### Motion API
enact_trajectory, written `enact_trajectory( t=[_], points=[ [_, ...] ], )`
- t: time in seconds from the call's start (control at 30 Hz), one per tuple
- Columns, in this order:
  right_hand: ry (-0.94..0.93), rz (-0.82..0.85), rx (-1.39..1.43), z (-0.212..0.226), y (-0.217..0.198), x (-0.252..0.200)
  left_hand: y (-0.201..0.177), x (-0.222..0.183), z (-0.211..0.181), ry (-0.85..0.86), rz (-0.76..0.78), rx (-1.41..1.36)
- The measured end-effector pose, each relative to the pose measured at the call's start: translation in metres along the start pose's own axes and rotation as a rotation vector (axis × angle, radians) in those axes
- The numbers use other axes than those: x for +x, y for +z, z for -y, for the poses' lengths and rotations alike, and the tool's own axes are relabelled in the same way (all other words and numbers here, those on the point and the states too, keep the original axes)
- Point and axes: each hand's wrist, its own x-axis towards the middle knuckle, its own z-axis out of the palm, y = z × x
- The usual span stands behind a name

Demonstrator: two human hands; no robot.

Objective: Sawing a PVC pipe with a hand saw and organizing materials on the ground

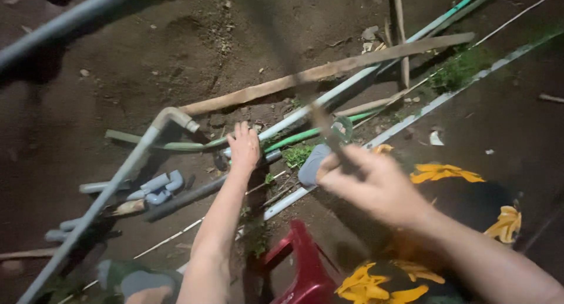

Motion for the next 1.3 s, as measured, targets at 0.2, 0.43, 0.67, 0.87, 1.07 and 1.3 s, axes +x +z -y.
enact_trajectory(
  t=[0.2,0.43,0.67,0.87,1.07,1.3],
  points=[
    [-0.339,0.138,-0.2,-0.007,0.027,-0.011,-0.022,0.021,0.032,-0.014,-0.246,0.101],
    [-0.342,0.22,-0.242,-0.016,0.023,-0.012,-0.049,0.031,0.081,-0.049,-0.404,0.252],
    [-0.217,-0.113,-0.374,0.02,-0.026,-0.004,-0.038,-0.069,0.146,-0.189,-0.3,-0.051],
    [0.016,-0.295,-0.211,0.027,-0.023,0.0,-0.015,-0.122,0.112,-0.048,-0.191,-0.251],
    [-0.096,-0.224,-0.354,0.018,-0.017,0.0,0.009,-0.103,0.058,-0.105,0.007,-0.129],
    [-0.091,-0.087,-0.416,0.005,-0.008,0.005,0.05,-0.077,0.054,-0.183,0.134,-0.074]
  ],
)
